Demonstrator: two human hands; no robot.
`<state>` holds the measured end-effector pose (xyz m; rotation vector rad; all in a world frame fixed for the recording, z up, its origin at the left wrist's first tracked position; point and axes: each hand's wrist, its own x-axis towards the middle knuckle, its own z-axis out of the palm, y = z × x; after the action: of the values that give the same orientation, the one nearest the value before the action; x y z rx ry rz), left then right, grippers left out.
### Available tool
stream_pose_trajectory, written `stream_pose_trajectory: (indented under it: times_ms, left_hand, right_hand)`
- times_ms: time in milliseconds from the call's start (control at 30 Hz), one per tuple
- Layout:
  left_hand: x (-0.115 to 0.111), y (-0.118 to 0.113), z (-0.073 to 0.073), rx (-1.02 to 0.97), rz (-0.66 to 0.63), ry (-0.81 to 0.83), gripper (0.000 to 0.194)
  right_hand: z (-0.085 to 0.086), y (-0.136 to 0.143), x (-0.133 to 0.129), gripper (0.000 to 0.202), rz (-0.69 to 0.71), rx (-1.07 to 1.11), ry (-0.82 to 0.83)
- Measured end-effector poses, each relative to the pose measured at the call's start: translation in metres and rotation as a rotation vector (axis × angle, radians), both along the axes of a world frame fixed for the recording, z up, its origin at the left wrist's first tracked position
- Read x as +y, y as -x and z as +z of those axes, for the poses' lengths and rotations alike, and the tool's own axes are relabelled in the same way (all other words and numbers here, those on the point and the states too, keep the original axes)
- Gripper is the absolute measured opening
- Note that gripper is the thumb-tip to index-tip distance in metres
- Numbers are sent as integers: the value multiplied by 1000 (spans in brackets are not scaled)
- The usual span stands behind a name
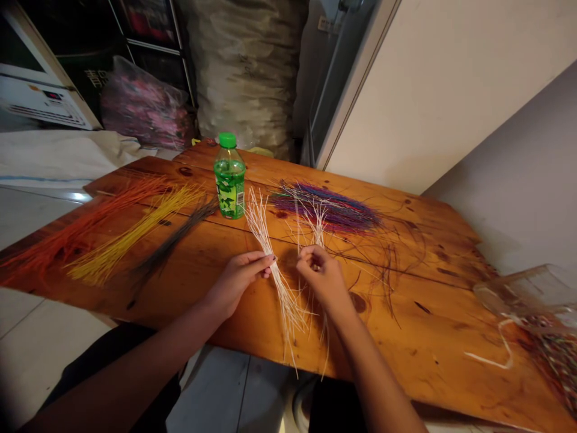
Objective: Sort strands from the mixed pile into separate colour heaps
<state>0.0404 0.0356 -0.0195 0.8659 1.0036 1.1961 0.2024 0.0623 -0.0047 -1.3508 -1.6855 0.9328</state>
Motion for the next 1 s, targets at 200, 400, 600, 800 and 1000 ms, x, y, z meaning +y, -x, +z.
stream_pose_trajectory:
  times_ms: [200,400,600,800,1000]
  left_hand:
    - [0,-3,1,78,-27,-84,22]
    - [-1,-5,1,71,-28,-68,19]
    - [-2,-3,1,61,7,-64,23]
    - [0,-1,0,71,46,-96,24]
    - [-1,-2,2,52,55,-31,21]
  right_hand:
    - [1,18,-14,12,148,92,97]
    - [0,16,-13,13,94,76,75]
    - [0,17,-14,20,124,66,56]
    - [-4,10,-7,28,106,55,-21]
    - [-7,-25,14,30,-238,-399,-122]
